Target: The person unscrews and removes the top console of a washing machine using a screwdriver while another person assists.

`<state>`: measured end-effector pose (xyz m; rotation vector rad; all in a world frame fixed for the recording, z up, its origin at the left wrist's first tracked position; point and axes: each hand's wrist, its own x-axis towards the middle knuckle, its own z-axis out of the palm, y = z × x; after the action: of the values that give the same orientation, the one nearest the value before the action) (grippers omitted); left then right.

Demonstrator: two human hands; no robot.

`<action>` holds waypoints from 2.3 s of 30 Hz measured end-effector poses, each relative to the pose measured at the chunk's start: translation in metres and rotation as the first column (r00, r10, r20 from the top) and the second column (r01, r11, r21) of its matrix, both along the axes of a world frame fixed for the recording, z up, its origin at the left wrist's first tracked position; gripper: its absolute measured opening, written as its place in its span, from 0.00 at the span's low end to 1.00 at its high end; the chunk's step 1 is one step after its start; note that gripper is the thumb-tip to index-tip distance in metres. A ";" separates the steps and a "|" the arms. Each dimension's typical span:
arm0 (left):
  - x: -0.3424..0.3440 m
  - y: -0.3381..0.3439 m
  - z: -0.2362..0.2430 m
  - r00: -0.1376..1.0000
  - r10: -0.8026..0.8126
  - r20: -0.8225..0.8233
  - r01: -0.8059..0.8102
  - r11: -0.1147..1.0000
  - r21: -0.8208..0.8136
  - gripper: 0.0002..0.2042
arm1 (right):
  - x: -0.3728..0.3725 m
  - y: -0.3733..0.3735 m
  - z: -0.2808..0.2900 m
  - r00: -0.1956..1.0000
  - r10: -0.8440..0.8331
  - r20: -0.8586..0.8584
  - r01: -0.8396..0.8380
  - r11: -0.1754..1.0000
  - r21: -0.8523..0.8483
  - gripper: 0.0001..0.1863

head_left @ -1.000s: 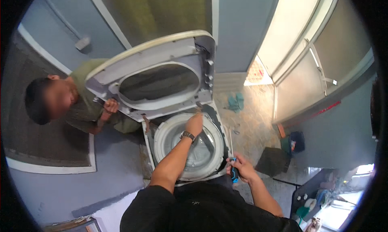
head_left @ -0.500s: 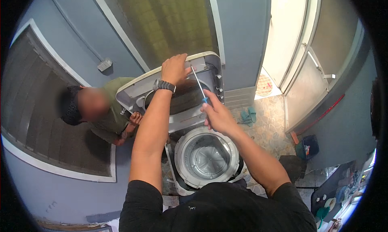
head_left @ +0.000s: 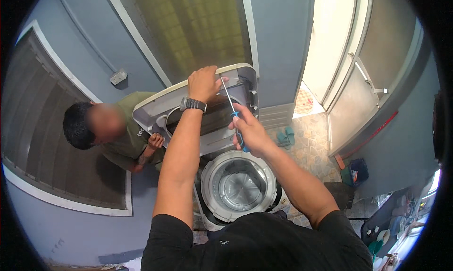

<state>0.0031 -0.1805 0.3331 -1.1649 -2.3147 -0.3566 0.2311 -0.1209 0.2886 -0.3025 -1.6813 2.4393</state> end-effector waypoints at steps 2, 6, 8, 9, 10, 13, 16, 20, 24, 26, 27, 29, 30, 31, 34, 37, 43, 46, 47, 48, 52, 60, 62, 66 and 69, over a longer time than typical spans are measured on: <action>-0.001 0.001 -0.001 1.000 0.024 0.004 -0.024 1.000 -0.013 0.31 | 0.000 -0.002 0.002 1.000 0.000 -0.016 -0.002 0.995 -0.098 0.27; 0.003 0.001 -0.002 1.000 -0.021 -0.016 0.022 0.997 0.067 0.24 | 0.000 -0.004 0.003 0.998 0.007 -0.055 -0.025 0.942 -0.335 0.27; 0.005 0.002 0.001 1.000 -0.018 -0.005 0.018 0.997 0.073 0.24 | 0.000 -0.006 -0.002 0.998 -0.003 -0.065 -0.019 0.946 -0.324 0.27; 0.006 0.003 0.002 1.000 -0.012 0.010 0.011 0.998 0.069 0.24 | -0.001 -0.006 -0.004 0.997 -0.012 -0.073 -0.012 0.949 -0.315 0.27; 0.006 0.003 0.002 1.000 -0.006 0.025 0.004 0.998 0.064 0.24 | 0.000 -0.006 -0.003 0.997 -0.012 -0.075 -0.012 0.949 -0.314 0.27; 0.006 0.003 0.003 1.000 -0.003 0.014 0.002 0.998 0.055 0.24 | 0.001 -0.004 -0.001 0.996 0.000 -0.084 -0.029 0.937 -0.348 0.26; 0.007 0.002 0.000 1.000 -0.021 -0.018 0.022 0.995 0.093 0.25 | 0.003 -0.003 0.004 0.996 0.015 -0.083 -0.043 0.938 -0.343 0.26; 0.007 0.002 0.001 1.000 -0.022 -0.013 0.022 0.997 0.074 0.25 | 0.002 0.001 0.005 1.000 0.020 -0.014 -0.023 0.976 -0.217 0.26; 0.004 -0.001 -0.003 0.998 -0.037 -0.040 0.041 0.994 0.101 0.25 | 0.003 0.000 0.008 0.999 0.037 0.001 -0.036 0.983 -0.178 0.24; 0.009 0.001 0.000 0.997 -0.051 -0.061 0.059 0.991 0.121 0.24 | 0.003 0.002 0.005 0.997 0.046 -0.065 -0.066 0.929 -0.364 0.23; 0.010 0.002 0.002 1.000 -0.011 -0.010 0.012 0.998 0.058 0.26 | 0.003 0.003 0.002 0.990 0.044 -0.133 -0.109 0.839 -0.533 0.22; 0.012 0.005 0.004 0.999 0.025 0.031 -0.024 1.000 -0.005 0.28 | 0.000 0.009 -0.011 0.971 0.061 -0.233 -0.209 0.691 -0.692 0.21; 0.014 0.007 0.003 1.000 0.020 0.019 -0.020 1.000 0.015 0.28 | -0.001 0.012 -0.018 0.942 0.058 -0.331 -0.314 0.504 -0.804 0.20; 0.016 0.005 0.002 1.000 0.019 0.009 -0.019 0.999 0.029 0.28 | 0.000 0.010 -0.013 0.942 0.054 -0.331 -0.312 0.503 -0.806 0.20; 0.019 0.003 0.003 1.000 0.010 0.022 -0.011 1.000 0.024 0.27 | 0.005 0.005 0.006 0.985 0.049 -0.164 -0.131 0.831 -0.541 0.19; 0.012 -0.004 0.001 1.000 0.007 0.000 -0.007 1.000 0.026 0.27 | 0.008 0.004 0.038 0.993 -0.016 0.121 -0.013 0.972 0.236 0.20; 0.022 -0.010 0.002 0.969 -0.243 -0.032 0.245 0.953 0.178 0.21 | 0.010 0.019 0.008 0.986 -0.084 -0.143 0.149 0.832 0.534 0.27; 0.022 -0.019 0.001 0.915 -0.364 -0.174 0.381 0.921 0.078 0.21 | 0.015 0.017 0.017 0.988 0.049 -0.149 -0.098 0.935 -0.342 0.36; 0.017 -0.022 0.000 0.866 -0.431 -0.253 0.438 0.898 -0.031 0.21 | 0.015 0.014 0.017 0.986 0.057 -0.158 -0.108 0.936 -0.334 0.36; 0.015 -0.024 -0.003 0.822 -0.460 -0.336 0.464 0.883 -0.074 0.20 | 0.016 0.011 0.015 0.992 -0.018 -0.121 0.068 0.903 0.425 0.36; -0.001 -0.030 -0.013 0.804 -0.433 -0.407 0.442 0.893 -0.077 0.19 | 0.028 -0.008 0.048 0.993 -0.114 0.024 0.020 0.370 0.929 0.39; -0.002 -0.022 -0.021 0.791 -0.380 -0.480 0.410 0.911 -0.045 0.14 | 0.059 -0.021 0.027 0.991 -0.134 0.026 0.135 0.989 -0.053 0.27; -0.003 -0.021 -0.017 0.813 -0.367 -0.452 0.404 0.914 -0.016 0.14 | 0.066 -0.024 0.039 0.971 -0.202 -0.130 0.237 0.718 0.654 0.27; 0.006 -0.019 -0.009 0.788 -0.432 -0.439 0.443 0.893 -0.084 0.15 | 0.061 -0.018 0.041 0.914 -0.031 -0.404 0.404 0.013 0.915 0.32; 0.003 -0.023 -0.010 0.786 -0.420 -0.453 0.441 0.895 -0.063 0.15 | 0.060 -0.028 0.046 0.887 -0.043 -0.459 0.451 0.294 0.843 0.29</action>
<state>0.0060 -0.2038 0.3233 -1.5647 -1.6136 -0.2565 0.2910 -0.1488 0.3342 0.0619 -2.2752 0.8370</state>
